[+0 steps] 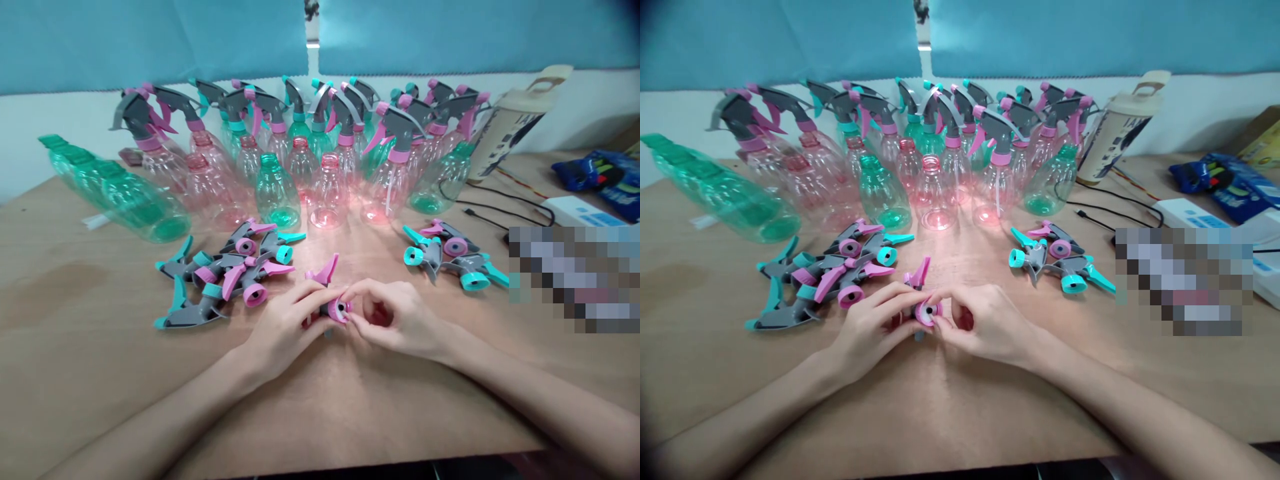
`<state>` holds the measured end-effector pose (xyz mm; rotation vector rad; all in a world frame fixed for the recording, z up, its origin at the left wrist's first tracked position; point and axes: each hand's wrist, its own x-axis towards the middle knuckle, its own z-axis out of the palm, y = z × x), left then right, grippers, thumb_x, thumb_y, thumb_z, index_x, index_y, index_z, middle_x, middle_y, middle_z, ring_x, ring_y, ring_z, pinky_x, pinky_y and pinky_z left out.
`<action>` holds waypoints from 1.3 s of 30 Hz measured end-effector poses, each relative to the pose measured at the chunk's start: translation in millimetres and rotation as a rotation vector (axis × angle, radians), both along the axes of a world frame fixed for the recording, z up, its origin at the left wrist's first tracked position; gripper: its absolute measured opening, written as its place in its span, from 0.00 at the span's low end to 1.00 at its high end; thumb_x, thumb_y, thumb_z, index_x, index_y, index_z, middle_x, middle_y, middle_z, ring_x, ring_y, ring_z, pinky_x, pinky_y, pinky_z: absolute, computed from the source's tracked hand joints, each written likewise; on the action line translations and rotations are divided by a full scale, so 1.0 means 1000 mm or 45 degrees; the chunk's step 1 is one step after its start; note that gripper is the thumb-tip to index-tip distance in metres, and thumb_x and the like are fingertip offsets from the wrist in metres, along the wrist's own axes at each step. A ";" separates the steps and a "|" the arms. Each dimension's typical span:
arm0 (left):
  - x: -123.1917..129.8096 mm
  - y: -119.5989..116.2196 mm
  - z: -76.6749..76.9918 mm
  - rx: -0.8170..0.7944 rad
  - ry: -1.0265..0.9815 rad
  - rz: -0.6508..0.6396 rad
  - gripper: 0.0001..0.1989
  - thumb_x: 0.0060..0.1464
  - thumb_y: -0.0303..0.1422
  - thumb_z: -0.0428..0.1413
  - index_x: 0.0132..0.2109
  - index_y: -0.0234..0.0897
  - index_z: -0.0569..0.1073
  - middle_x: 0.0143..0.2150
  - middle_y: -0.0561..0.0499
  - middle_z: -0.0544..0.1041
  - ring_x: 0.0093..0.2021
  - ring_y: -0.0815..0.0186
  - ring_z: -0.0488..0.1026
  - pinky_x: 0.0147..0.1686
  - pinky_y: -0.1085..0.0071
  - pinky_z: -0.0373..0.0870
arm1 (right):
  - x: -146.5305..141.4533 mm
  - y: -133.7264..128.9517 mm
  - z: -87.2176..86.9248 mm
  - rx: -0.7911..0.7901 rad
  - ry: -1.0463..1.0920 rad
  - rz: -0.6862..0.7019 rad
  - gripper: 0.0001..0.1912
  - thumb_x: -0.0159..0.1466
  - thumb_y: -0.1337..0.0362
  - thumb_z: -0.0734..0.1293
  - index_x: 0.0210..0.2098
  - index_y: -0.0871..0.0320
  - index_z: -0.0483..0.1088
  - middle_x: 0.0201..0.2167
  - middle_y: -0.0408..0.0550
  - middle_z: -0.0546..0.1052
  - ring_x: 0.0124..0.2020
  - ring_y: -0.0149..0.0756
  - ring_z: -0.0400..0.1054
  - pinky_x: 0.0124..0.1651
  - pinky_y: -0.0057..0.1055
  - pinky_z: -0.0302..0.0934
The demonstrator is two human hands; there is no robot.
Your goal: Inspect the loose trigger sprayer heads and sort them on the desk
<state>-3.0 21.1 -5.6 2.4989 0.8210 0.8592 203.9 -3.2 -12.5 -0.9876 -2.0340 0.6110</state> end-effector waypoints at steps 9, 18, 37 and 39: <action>0.001 -0.001 0.000 -0.016 -0.016 -0.009 0.14 0.53 0.23 0.58 0.48 0.36 0.71 0.40 0.52 0.74 0.32 0.72 0.71 0.36 0.76 0.70 | -0.004 -0.002 0.000 0.068 -0.038 -0.049 0.08 0.60 0.65 0.66 0.39 0.60 0.70 0.17 0.35 0.67 0.16 0.22 0.58 0.22 0.22 0.53; 0.001 0.000 0.000 -0.004 0.011 -0.011 0.15 0.55 0.29 0.58 0.50 0.37 0.70 0.39 0.51 0.73 0.29 0.73 0.69 0.30 0.76 0.68 | 0.002 0.000 0.010 0.111 -0.199 -0.033 0.09 0.60 0.66 0.65 0.41 0.59 0.71 0.18 0.37 0.69 0.18 0.24 0.60 0.24 0.22 0.54; 0.001 0.001 -0.002 0.010 0.007 0.002 0.15 0.54 0.26 0.58 0.50 0.36 0.71 0.40 0.50 0.74 0.35 0.69 0.72 0.36 0.73 0.71 | -0.001 -0.001 0.009 0.139 -0.216 -0.071 0.10 0.60 0.67 0.66 0.41 0.58 0.73 0.20 0.38 0.72 0.19 0.25 0.61 0.25 0.22 0.54; 0.001 0.001 -0.002 -0.006 0.018 0.012 0.16 0.54 0.27 0.58 0.51 0.37 0.71 0.40 0.50 0.74 0.35 0.69 0.72 0.36 0.73 0.71 | -0.002 -0.002 0.008 0.154 -0.199 -0.078 0.10 0.60 0.67 0.66 0.42 0.57 0.73 0.19 0.38 0.72 0.19 0.25 0.62 0.25 0.22 0.54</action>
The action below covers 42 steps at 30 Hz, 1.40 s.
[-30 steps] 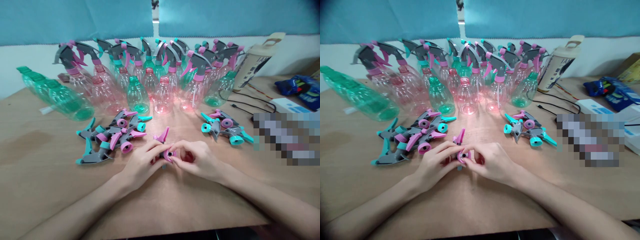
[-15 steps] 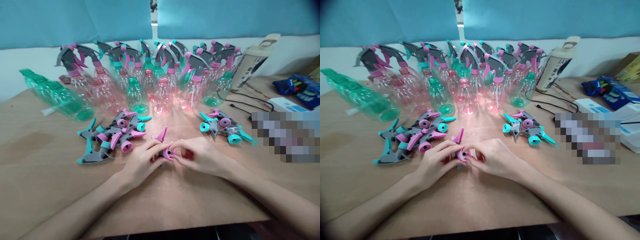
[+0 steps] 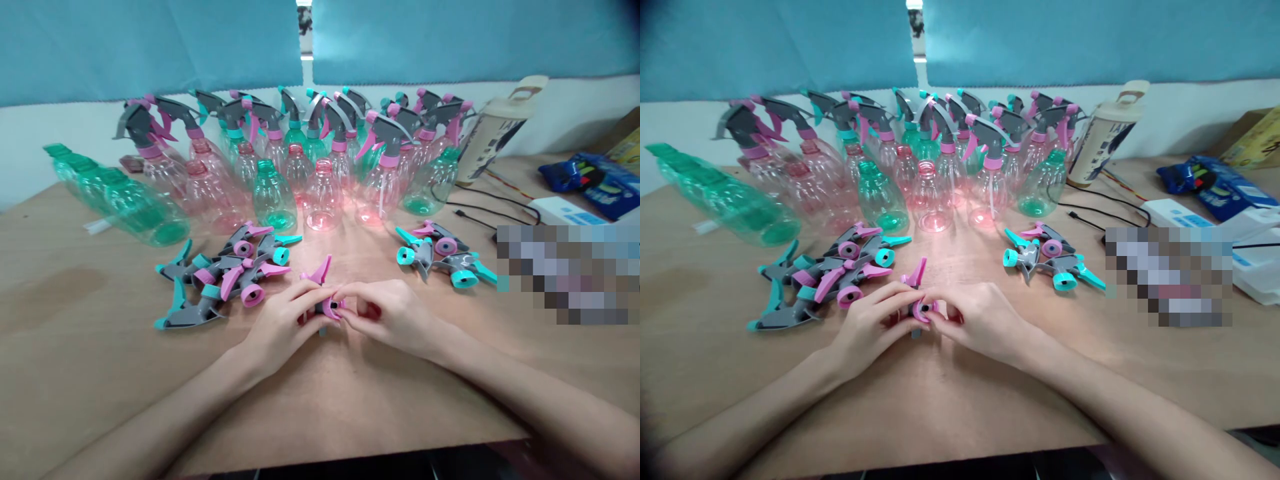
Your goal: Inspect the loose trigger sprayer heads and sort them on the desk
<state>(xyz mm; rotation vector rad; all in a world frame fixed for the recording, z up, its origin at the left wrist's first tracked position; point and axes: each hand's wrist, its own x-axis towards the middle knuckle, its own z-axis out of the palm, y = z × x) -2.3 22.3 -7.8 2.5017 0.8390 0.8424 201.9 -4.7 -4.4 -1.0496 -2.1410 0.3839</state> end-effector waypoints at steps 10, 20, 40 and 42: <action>0.000 0.002 0.002 -0.069 0.022 0.022 0.20 0.57 0.30 0.56 0.56 0.42 0.68 0.44 0.50 0.75 0.35 0.69 0.73 0.38 0.72 0.73 | 0.000 0.002 -0.008 0.282 0.026 0.000 0.05 0.62 0.68 0.64 0.34 0.60 0.74 0.23 0.44 0.77 0.22 0.28 0.68 0.26 0.25 0.56; 0.000 0.001 0.002 -0.012 -0.012 0.006 0.14 0.56 0.26 0.56 0.51 0.37 0.71 0.43 0.49 0.75 0.36 0.69 0.73 0.37 0.74 0.72 | -0.002 0.004 -0.001 0.031 0.041 0.067 0.07 0.63 0.66 0.63 0.37 0.61 0.72 0.20 0.40 0.72 0.19 0.25 0.62 0.25 0.23 0.55; 0.093 -0.033 0.009 -0.213 -0.325 -0.138 0.16 0.52 0.28 0.59 0.47 0.37 0.65 0.29 0.56 0.71 0.23 0.74 0.67 0.22 0.79 0.67 | 0.056 -0.064 0.031 -0.422 0.155 -0.307 0.17 0.61 0.56 0.67 0.44 0.56 0.61 0.32 0.42 0.72 0.27 0.29 0.67 0.28 0.24 0.61; 0.103 -0.037 0.008 -0.230 -0.289 -0.182 0.19 0.52 0.26 0.58 0.50 0.38 0.64 0.31 0.55 0.72 0.22 0.74 0.68 0.22 0.79 0.67 | 0.068 -0.070 0.027 -0.428 0.172 -0.349 0.13 0.63 0.57 0.64 0.45 0.56 0.61 0.29 0.41 0.71 0.23 0.27 0.65 0.24 0.23 0.59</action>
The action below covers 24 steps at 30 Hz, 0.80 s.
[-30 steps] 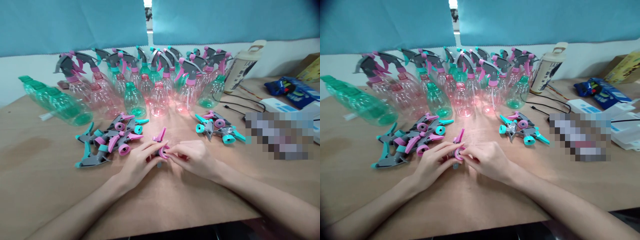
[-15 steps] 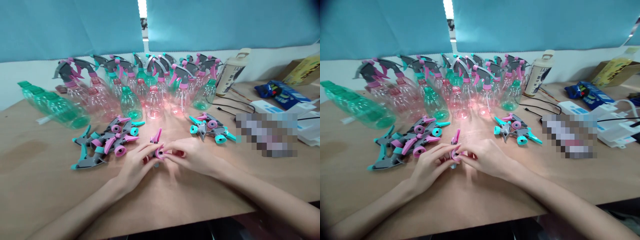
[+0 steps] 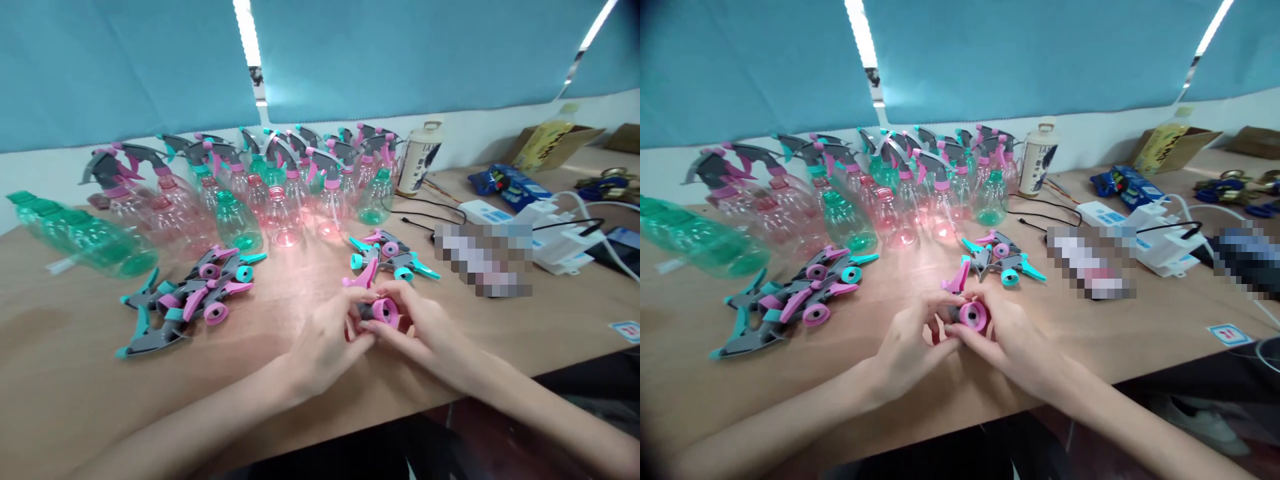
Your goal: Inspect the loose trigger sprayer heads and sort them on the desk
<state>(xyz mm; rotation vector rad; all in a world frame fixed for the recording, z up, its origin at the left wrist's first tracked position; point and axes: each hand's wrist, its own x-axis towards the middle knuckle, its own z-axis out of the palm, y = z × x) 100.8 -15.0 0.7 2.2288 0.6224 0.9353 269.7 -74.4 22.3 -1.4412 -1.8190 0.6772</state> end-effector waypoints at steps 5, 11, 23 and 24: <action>0.006 -0.008 0.002 0.082 0.077 -0.013 0.20 0.55 0.32 0.57 0.55 0.39 0.64 0.32 0.54 0.75 0.19 0.75 0.65 0.23 0.77 0.69 | 0.035 -0.010 -0.005 -0.018 -0.058 -0.148 0.15 0.63 0.55 0.63 0.45 0.56 0.61 0.31 0.43 0.73 0.23 0.28 0.68 0.25 0.24 0.62; -0.020 0.003 0.005 0.099 0.140 0.161 0.07 0.57 0.28 0.55 0.43 0.37 0.71 0.30 0.54 0.75 0.22 0.75 0.67 0.24 0.79 0.68 | 0.068 -0.014 -0.003 0.133 -0.567 -0.239 0.14 0.63 0.53 0.62 0.45 0.52 0.66 0.38 0.46 0.74 0.27 0.33 0.69 0.28 0.29 0.63; -0.074 0.020 0.003 0.062 0.234 0.298 0.07 0.59 0.30 0.52 0.37 0.37 0.74 0.34 0.52 0.77 0.27 0.72 0.73 0.23 0.79 0.67 | 0.057 -0.006 -0.030 0.354 -0.976 -0.037 0.11 0.66 0.63 0.58 0.42 0.55 0.71 0.47 0.51 0.73 0.44 0.42 0.70 0.36 0.34 0.67; -0.074 0.021 0.001 0.049 0.222 0.287 0.07 0.60 0.30 0.52 0.37 0.37 0.74 0.35 0.52 0.77 0.27 0.72 0.73 0.24 0.79 0.68 | 0.057 -0.006 -0.031 0.354 -0.971 -0.046 0.11 0.67 0.63 0.58 0.42 0.55 0.71 0.47 0.51 0.73 0.45 0.42 0.69 0.37 0.35 0.67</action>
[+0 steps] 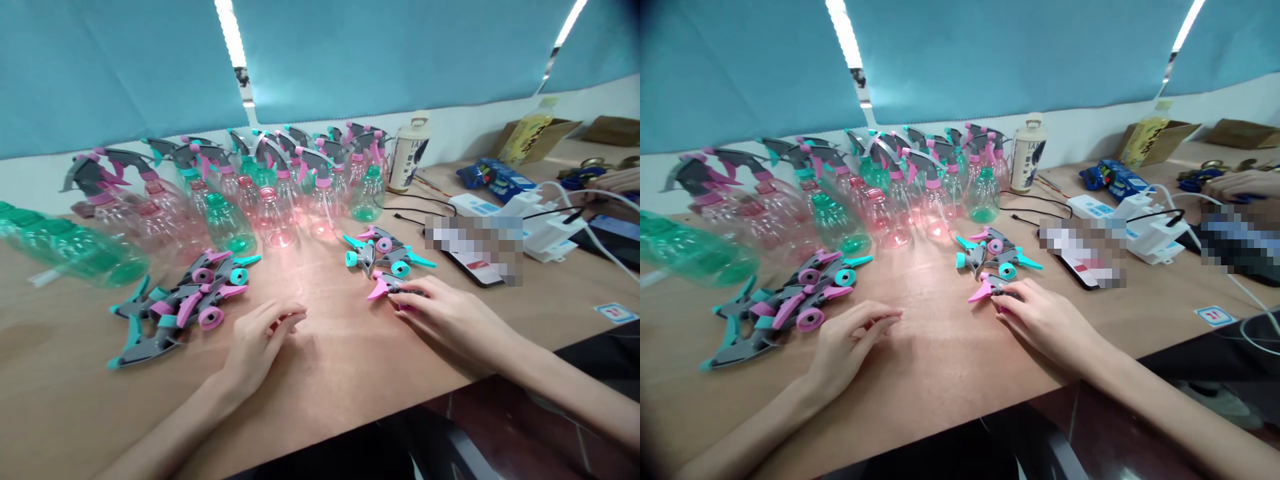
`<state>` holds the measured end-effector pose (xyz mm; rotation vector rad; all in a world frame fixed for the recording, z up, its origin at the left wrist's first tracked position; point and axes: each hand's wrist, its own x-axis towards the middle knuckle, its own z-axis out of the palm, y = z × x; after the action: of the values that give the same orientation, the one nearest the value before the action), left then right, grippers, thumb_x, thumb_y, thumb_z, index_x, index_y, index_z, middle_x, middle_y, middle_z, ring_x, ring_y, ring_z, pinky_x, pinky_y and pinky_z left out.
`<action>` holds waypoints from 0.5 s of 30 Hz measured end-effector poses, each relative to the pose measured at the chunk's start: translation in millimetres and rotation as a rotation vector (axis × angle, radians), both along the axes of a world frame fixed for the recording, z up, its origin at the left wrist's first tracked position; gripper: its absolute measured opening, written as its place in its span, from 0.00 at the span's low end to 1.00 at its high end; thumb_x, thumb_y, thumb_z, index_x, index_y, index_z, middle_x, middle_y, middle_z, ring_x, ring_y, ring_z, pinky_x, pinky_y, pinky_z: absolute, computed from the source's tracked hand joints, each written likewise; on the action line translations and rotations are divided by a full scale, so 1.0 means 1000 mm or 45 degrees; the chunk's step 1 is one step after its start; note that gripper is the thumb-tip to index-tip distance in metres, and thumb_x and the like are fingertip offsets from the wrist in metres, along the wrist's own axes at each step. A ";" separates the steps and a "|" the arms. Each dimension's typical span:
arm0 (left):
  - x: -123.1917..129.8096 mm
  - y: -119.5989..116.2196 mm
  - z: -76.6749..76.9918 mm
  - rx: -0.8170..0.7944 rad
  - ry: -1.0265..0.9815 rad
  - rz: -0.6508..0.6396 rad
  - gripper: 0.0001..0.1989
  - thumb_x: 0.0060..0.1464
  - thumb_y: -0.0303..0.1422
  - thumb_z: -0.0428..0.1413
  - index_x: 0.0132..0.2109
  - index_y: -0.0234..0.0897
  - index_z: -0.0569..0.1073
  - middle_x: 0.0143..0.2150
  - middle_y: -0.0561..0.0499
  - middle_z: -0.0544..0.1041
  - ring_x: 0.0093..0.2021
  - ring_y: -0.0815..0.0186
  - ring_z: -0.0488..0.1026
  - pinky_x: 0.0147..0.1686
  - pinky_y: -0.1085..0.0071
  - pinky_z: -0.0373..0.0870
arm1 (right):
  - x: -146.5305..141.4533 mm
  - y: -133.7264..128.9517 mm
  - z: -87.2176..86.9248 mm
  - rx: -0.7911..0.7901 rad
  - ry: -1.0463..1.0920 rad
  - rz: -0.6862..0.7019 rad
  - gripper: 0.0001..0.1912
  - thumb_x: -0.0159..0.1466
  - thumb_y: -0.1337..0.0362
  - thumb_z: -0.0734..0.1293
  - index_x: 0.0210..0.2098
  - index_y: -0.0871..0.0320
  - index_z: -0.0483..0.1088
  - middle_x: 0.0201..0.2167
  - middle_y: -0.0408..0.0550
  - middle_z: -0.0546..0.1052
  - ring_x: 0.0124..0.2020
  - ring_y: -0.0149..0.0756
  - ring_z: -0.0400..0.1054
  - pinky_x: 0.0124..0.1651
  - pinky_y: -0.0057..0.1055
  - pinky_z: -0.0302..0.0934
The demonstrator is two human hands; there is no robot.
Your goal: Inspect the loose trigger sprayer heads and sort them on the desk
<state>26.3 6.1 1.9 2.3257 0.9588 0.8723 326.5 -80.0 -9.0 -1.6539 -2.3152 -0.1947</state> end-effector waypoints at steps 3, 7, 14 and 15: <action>-0.001 0.002 -0.003 -0.008 -0.024 -0.025 0.08 0.61 0.29 0.50 0.40 0.37 0.74 0.35 0.52 0.77 0.26 0.74 0.72 0.25 0.79 0.69 | 0.000 0.002 -0.002 0.001 0.013 -0.060 0.12 0.67 0.62 0.58 0.43 0.55 0.71 0.47 0.51 0.73 0.45 0.42 0.69 0.36 0.35 0.67; -0.002 0.003 -0.005 0.011 -0.031 0.002 0.10 0.62 0.28 0.47 0.45 0.38 0.72 0.35 0.52 0.76 0.25 0.74 0.71 0.26 0.78 0.69 | 0.002 0.003 -0.003 0.004 0.036 -0.150 0.14 0.67 0.59 0.58 0.45 0.56 0.71 0.45 0.53 0.73 0.42 0.42 0.71 0.37 0.36 0.67; -0.001 0.000 -0.001 -0.019 -0.044 0.066 0.11 0.62 0.30 0.47 0.47 0.39 0.72 0.34 0.52 0.76 0.24 0.74 0.71 0.24 0.78 0.70 | 0.002 0.007 0.001 -0.033 0.034 -0.314 0.14 0.66 0.57 0.58 0.40 0.57 0.72 0.43 0.53 0.72 0.37 0.42 0.71 0.34 0.35 0.65; -0.001 0.000 -0.001 -0.030 -0.048 0.069 0.10 0.62 0.30 0.47 0.46 0.39 0.72 0.34 0.52 0.76 0.24 0.73 0.71 0.24 0.79 0.70 | 0.002 0.008 0.002 -0.032 0.030 -0.337 0.14 0.66 0.57 0.58 0.40 0.57 0.72 0.42 0.53 0.72 0.37 0.43 0.71 0.33 0.35 0.64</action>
<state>25.5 6.3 1.3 2.2652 1.0154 0.9184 328.7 -72.5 -6.9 -1.9607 -2.0836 -0.2009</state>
